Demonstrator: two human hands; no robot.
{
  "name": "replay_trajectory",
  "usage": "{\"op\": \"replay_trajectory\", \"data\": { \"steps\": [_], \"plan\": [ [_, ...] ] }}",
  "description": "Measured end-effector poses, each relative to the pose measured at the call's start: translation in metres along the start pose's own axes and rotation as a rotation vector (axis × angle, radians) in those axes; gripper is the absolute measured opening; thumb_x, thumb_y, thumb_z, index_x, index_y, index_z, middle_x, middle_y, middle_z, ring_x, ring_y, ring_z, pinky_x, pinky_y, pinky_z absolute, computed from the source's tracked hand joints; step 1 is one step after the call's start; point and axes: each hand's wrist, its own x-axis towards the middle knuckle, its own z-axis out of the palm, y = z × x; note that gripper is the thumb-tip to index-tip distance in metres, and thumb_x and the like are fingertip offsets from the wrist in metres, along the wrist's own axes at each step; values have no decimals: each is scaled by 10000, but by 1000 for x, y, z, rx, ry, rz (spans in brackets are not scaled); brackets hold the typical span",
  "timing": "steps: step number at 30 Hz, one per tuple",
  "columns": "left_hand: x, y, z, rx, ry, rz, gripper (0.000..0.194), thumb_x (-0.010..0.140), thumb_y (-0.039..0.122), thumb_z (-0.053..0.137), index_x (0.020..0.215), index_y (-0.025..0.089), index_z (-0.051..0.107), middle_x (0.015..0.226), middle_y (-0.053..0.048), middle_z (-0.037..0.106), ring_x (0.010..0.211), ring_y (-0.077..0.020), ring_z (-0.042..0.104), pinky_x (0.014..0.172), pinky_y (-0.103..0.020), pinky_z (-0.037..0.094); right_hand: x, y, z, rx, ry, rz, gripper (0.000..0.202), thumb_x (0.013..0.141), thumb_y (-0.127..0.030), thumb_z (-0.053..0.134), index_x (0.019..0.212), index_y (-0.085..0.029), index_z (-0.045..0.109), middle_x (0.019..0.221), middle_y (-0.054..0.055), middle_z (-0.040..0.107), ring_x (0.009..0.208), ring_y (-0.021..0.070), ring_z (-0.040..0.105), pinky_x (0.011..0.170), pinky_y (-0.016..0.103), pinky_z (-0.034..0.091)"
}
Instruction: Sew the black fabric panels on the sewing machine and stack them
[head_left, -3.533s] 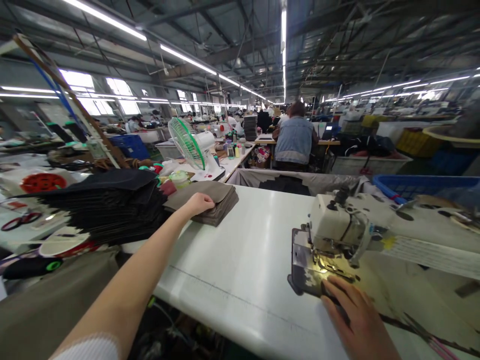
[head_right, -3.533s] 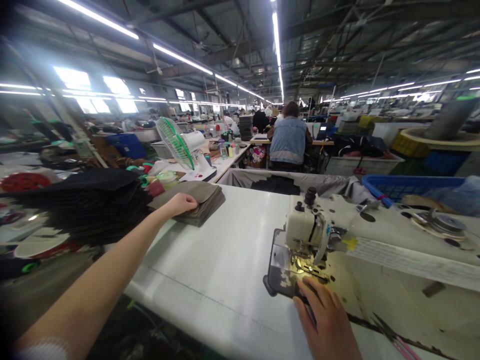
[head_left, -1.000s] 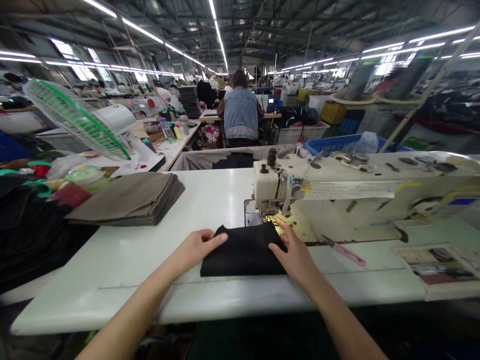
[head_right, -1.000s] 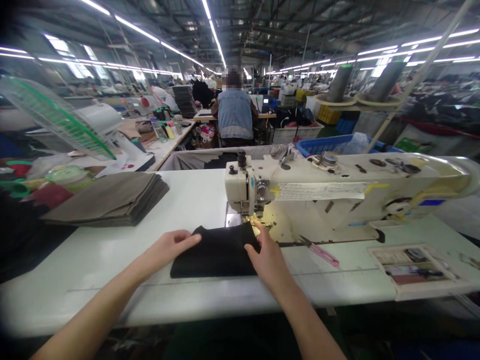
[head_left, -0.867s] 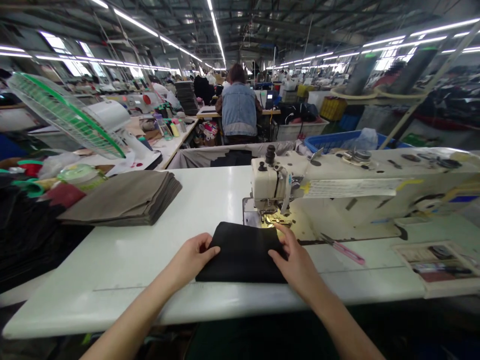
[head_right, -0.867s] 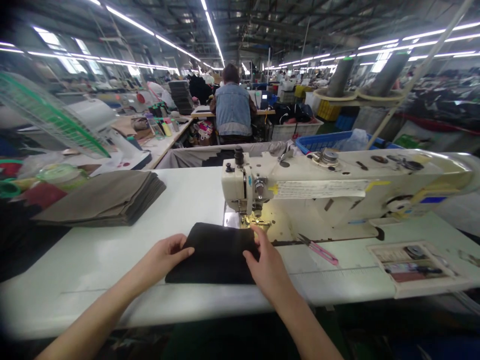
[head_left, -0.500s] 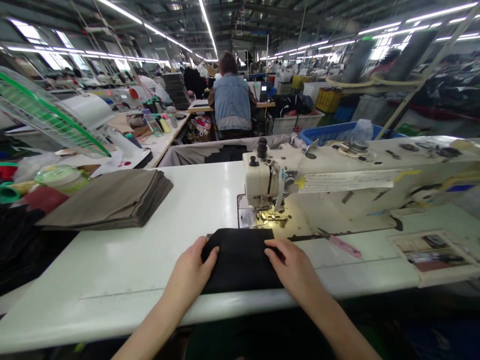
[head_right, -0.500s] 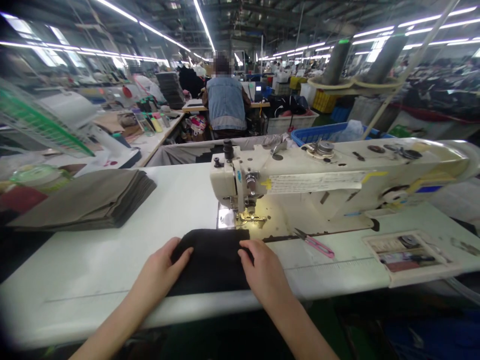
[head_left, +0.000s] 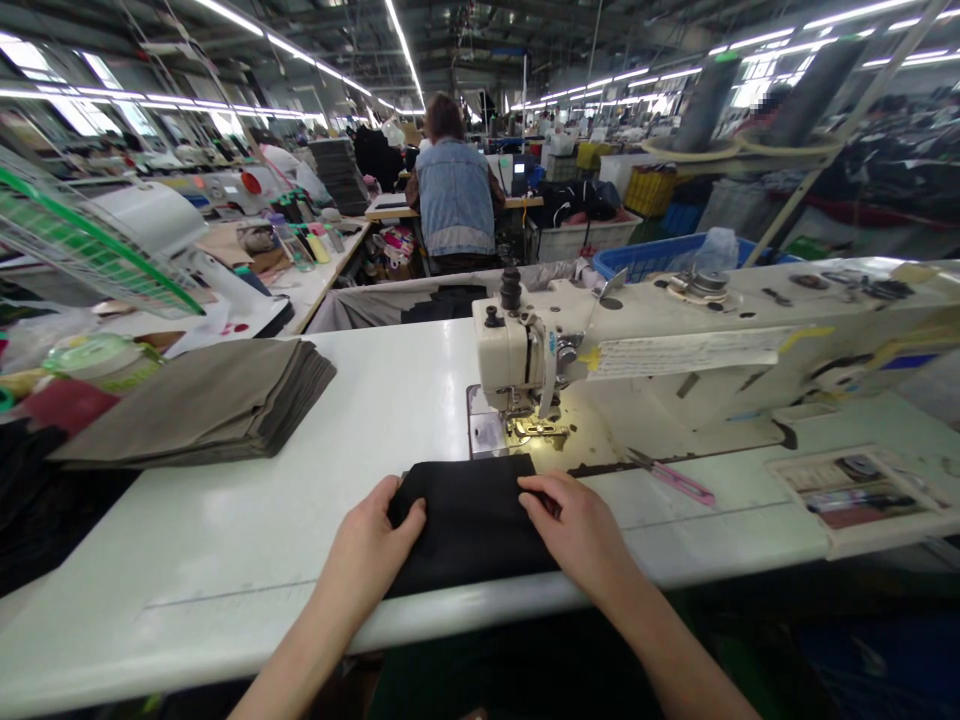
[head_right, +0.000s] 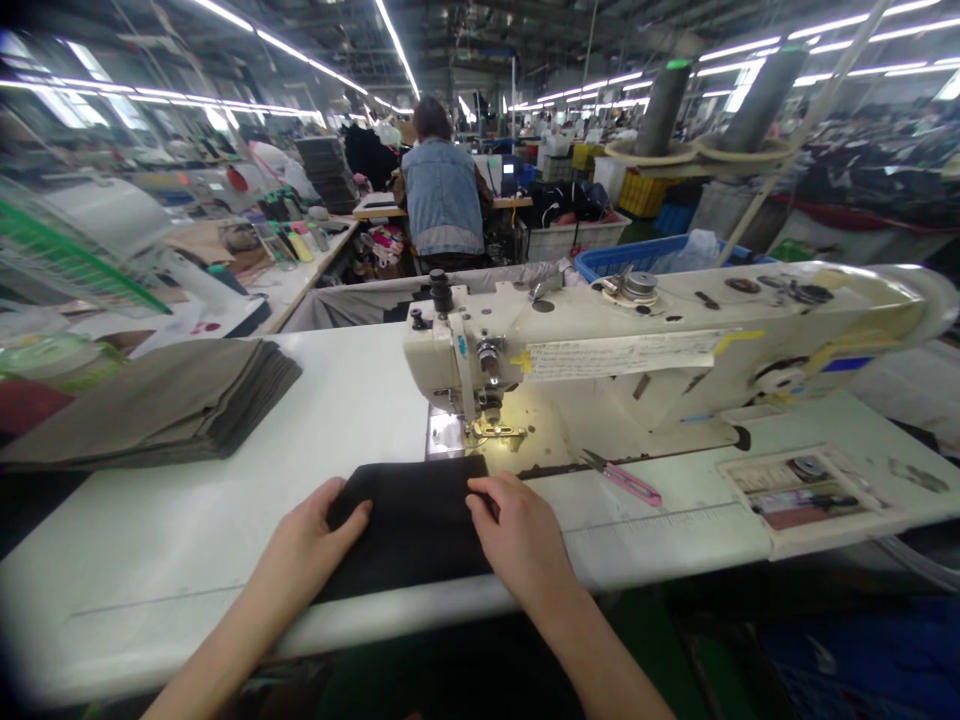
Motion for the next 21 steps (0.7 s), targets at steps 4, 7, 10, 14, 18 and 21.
{"op": "replay_trajectory", "data": {
  "steps": [4,7,10,14,18,21],
  "plan": [
    [1,2,0,-10,-8,-8,222,795,458,439,763,244,489,702,-26,637,680,-244,627,654,-328,409,2,-1,-1,-16,-23,31,204,903,-245,573,1023,-212,734,897,39,719,807,193,667,796,327,527],
    [2,2,-1,-25,-11,-10,227,796,459,445,776,241,504,731,-35,653,710,-250,637,673,-331,415,4,-1,-1,-19,-33,40,214,905,-243,563,1031,-207,732,895,40,716,813,197,664,801,332,523],
    [2,0,0,-31,-7,-14,226,807,455,441,776,240,503,728,-36,654,706,-252,635,667,-334,414,4,0,-1,-8,-29,39,219,905,-247,559,1036,-213,732,903,39,717,819,198,668,806,331,523],
    [1,-2,2,-14,8,-4,221,821,447,444,773,239,500,712,-35,646,687,-251,625,658,-337,411,3,1,0,5,-6,35,219,898,-243,562,1027,-219,737,915,39,726,821,198,672,815,335,529],
    [1,-1,2,-10,1,8,205,828,430,457,776,237,505,718,-34,649,688,-247,626,656,-334,411,4,0,0,-5,-4,41,212,893,-238,568,1019,-224,739,916,39,732,826,202,679,810,337,534],
    [2,0,1,-6,-8,10,192,831,416,469,770,238,507,706,-29,644,683,-247,624,646,-328,407,5,-1,0,-29,-11,48,211,895,-229,573,1024,-221,740,925,40,737,836,207,685,807,338,535]
  ]
}}
